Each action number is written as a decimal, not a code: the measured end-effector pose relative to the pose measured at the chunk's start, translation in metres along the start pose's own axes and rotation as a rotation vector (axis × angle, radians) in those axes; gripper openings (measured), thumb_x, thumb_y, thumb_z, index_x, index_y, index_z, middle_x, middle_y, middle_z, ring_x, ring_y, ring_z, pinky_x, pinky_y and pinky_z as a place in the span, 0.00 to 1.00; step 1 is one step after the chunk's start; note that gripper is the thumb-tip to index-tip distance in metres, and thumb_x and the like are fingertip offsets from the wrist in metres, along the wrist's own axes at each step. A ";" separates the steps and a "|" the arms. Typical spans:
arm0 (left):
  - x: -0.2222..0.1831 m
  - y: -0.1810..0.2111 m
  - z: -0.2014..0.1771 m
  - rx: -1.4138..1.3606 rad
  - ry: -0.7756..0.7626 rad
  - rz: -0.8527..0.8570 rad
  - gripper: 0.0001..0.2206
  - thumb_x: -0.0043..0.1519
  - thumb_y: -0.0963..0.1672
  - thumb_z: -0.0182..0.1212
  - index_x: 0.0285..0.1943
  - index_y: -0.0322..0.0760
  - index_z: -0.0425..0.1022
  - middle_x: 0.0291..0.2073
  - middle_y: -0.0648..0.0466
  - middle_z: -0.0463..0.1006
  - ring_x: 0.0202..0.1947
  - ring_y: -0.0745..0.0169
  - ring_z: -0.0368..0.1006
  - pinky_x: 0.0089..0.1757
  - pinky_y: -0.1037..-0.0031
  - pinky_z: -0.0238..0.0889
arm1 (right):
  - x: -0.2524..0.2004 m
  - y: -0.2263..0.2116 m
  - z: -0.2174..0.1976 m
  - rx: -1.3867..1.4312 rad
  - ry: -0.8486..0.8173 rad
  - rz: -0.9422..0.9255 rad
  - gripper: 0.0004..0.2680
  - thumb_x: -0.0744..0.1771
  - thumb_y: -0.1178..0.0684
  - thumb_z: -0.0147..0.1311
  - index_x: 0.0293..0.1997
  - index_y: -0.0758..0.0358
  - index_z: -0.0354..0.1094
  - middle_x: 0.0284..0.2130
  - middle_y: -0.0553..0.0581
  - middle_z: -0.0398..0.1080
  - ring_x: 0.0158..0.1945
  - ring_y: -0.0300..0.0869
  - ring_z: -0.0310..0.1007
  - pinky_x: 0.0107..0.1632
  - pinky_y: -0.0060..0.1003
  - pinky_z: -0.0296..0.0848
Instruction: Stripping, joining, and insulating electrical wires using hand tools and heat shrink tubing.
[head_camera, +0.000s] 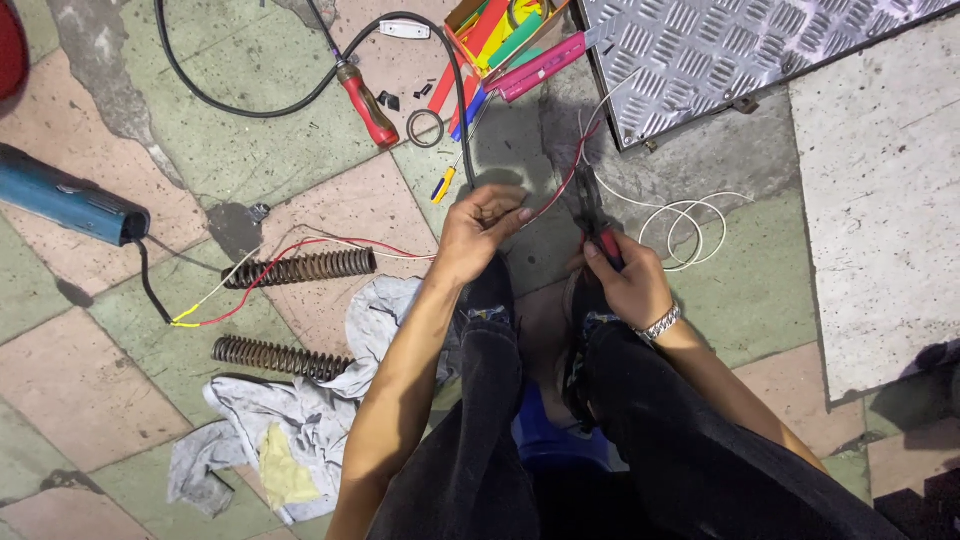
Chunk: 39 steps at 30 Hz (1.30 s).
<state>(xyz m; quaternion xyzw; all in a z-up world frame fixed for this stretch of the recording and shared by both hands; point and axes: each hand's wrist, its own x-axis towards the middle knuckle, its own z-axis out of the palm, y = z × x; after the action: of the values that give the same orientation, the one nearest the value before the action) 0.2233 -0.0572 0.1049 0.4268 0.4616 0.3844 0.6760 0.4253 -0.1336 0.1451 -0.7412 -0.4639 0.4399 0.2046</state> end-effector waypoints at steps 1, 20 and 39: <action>-0.001 -0.005 -0.002 0.000 0.000 0.000 0.10 0.60 0.39 0.72 0.49 0.35 0.81 0.26 0.55 0.80 0.33 0.75 0.72 0.39 0.83 0.66 | 0.001 0.001 0.000 0.000 0.000 0.000 0.12 0.69 0.46 0.59 0.32 0.63 0.68 0.21 0.63 0.68 0.29 0.52 0.70 0.34 0.44 0.66; -0.013 0.020 0.005 0.651 0.066 -0.072 0.05 0.55 0.46 0.70 0.38 0.50 0.85 0.32 0.54 0.85 0.38 0.48 0.82 0.37 0.62 0.75 | 0.010 0.033 0.011 -0.199 -0.216 -0.278 0.14 0.69 0.52 0.52 0.60 0.68 0.67 0.40 0.73 0.74 0.46 0.68 0.74 0.44 0.59 0.75; -0.020 -0.008 0.014 0.700 0.186 -0.116 0.11 0.50 0.48 0.69 0.40 0.48 0.79 0.33 0.54 0.83 0.42 0.50 0.79 0.45 0.59 0.72 | 0.012 0.037 0.020 -0.280 -0.195 -0.134 0.10 0.70 0.48 0.56 0.51 0.63 0.72 0.32 0.71 0.75 0.45 0.66 0.74 0.41 0.56 0.72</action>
<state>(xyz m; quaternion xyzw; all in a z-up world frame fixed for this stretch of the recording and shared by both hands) 0.2319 -0.0815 0.1062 0.5686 0.6480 0.2011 0.4651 0.4295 -0.1427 0.1029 -0.6838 -0.5866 0.4262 0.0821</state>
